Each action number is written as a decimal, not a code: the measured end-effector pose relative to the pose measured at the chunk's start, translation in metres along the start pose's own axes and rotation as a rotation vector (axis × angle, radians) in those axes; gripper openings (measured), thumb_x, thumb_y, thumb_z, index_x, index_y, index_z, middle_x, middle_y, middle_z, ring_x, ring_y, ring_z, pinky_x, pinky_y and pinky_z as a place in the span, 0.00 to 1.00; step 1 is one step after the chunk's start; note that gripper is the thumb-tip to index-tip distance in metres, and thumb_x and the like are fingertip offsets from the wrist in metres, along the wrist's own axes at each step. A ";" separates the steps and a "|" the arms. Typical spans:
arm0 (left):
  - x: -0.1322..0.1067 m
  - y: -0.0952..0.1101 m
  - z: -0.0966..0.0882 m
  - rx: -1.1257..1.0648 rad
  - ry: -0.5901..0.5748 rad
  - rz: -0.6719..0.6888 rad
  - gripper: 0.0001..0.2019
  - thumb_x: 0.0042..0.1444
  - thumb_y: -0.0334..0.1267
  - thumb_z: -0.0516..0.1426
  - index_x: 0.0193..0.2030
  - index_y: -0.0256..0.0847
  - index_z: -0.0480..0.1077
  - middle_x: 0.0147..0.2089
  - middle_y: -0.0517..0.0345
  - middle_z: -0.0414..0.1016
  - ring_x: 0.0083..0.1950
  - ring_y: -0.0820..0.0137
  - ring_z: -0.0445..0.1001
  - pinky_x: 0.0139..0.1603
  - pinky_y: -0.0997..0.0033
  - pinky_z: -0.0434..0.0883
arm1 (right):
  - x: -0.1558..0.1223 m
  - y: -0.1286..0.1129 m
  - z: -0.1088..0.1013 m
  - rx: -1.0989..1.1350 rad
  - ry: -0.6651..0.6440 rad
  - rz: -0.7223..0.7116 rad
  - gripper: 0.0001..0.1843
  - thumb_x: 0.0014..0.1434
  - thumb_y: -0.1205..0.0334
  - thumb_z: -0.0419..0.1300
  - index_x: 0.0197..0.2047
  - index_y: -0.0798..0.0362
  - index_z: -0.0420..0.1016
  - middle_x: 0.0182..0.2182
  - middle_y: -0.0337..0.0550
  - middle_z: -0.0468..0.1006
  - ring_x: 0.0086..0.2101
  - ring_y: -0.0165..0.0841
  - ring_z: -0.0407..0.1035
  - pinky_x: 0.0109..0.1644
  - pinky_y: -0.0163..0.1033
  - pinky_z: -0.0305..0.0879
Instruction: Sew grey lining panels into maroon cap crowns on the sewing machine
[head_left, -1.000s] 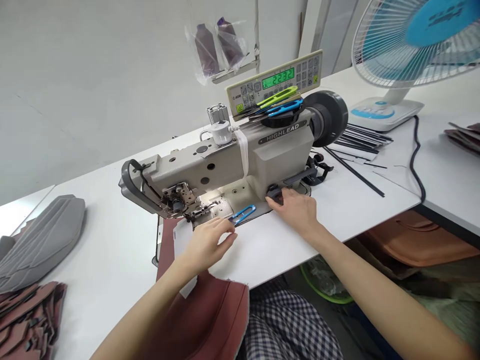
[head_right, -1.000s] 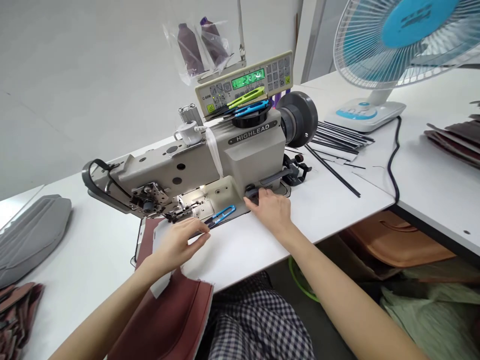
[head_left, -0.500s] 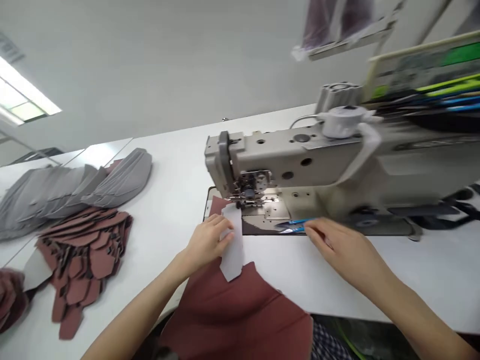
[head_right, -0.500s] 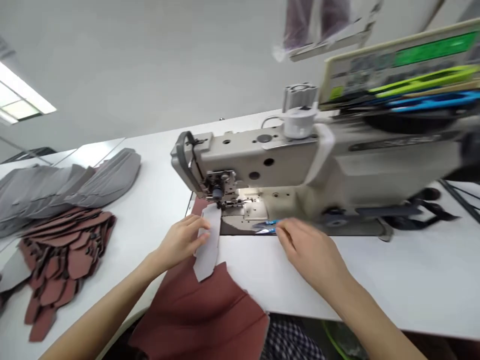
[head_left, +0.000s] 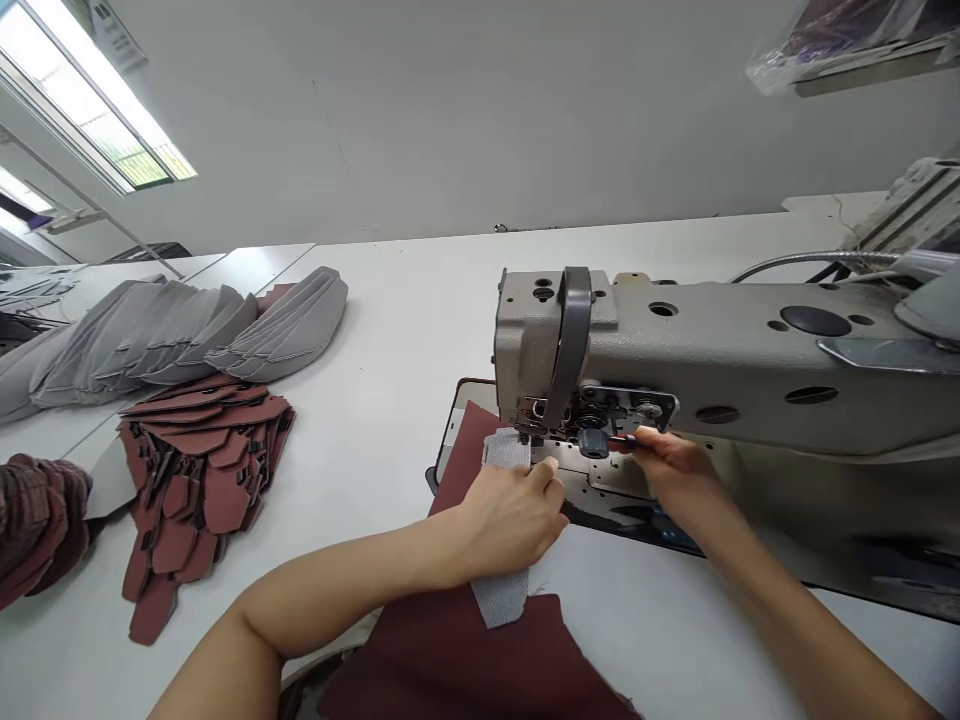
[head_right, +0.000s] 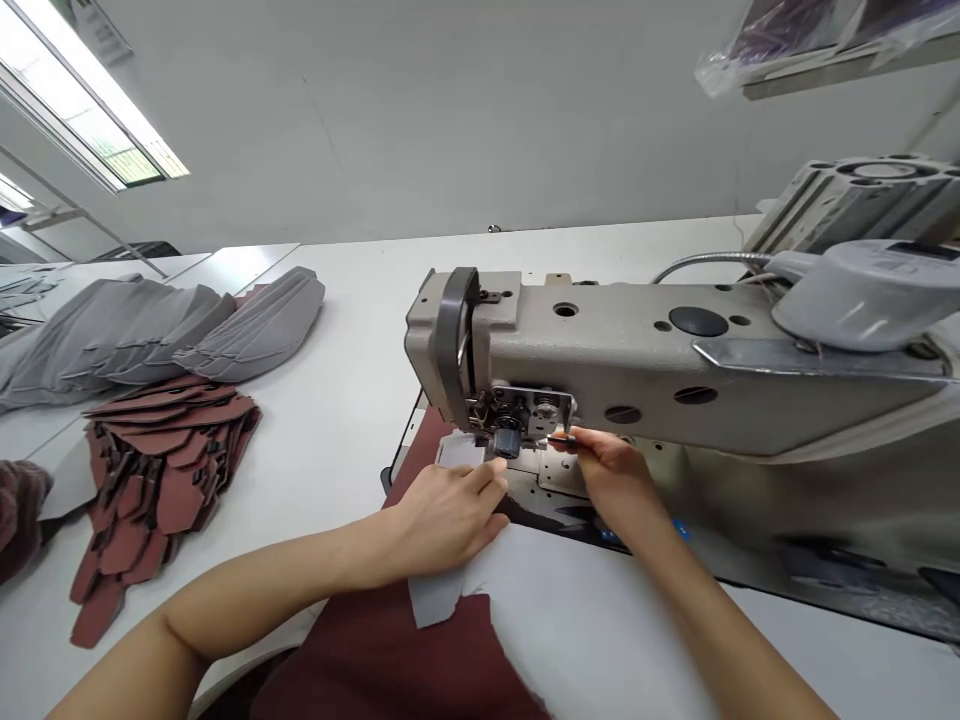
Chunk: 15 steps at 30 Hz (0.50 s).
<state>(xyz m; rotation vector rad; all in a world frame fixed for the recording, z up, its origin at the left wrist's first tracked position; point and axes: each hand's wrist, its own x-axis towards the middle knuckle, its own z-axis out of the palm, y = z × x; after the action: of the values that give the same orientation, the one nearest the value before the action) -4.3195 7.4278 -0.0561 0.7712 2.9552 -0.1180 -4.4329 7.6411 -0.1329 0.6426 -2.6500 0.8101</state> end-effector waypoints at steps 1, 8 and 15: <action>0.004 0.001 -0.001 0.006 -0.020 -0.016 0.20 0.70 0.45 0.47 0.57 0.31 0.67 0.65 0.38 0.67 0.41 0.62 0.80 0.26 0.66 0.73 | -0.002 -0.002 0.000 -0.047 -0.010 -0.039 0.18 0.57 0.73 0.48 0.32 0.51 0.79 0.25 0.43 0.73 0.29 0.37 0.68 0.34 0.38 0.60; 0.021 0.009 0.006 0.027 -0.135 -0.089 0.33 0.70 0.52 0.46 0.70 0.25 0.55 0.63 0.27 0.69 0.42 0.56 0.82 0.31 0.63 0.75 | -0.010 -0.031 0.001 -0.400 -0.064 -0.290 0.16 0.46 0.82 0.51 0.24 0.53 0.72 0.24 0.47 0.69 0.37 0.43 0.66 0.44 0.45 0.57; 0.029 0.016 0.016 -0.005 -0.024 0.011 0.38 0.70 0.56 0.41 0.71 0.21 0.52 0.70 0.28 0.61 0.44 0.57 0.82 0.29 0.63 0.74 | -0.018 -0.018 -0.016 -0.480 -0.015 -0.344 0.15 0.50 0.80 0.52 0.27 0.52 0.73 0.31 0.48 0.72 0.36 0.42 0.64 0.40 0.45 0.58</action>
<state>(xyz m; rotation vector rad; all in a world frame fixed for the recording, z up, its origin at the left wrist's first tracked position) -4.3362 7.4540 -0.0753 0.7797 2.9271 -0.1175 -4.4067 7.6432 -0.1189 0.9242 -2.5004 0.0685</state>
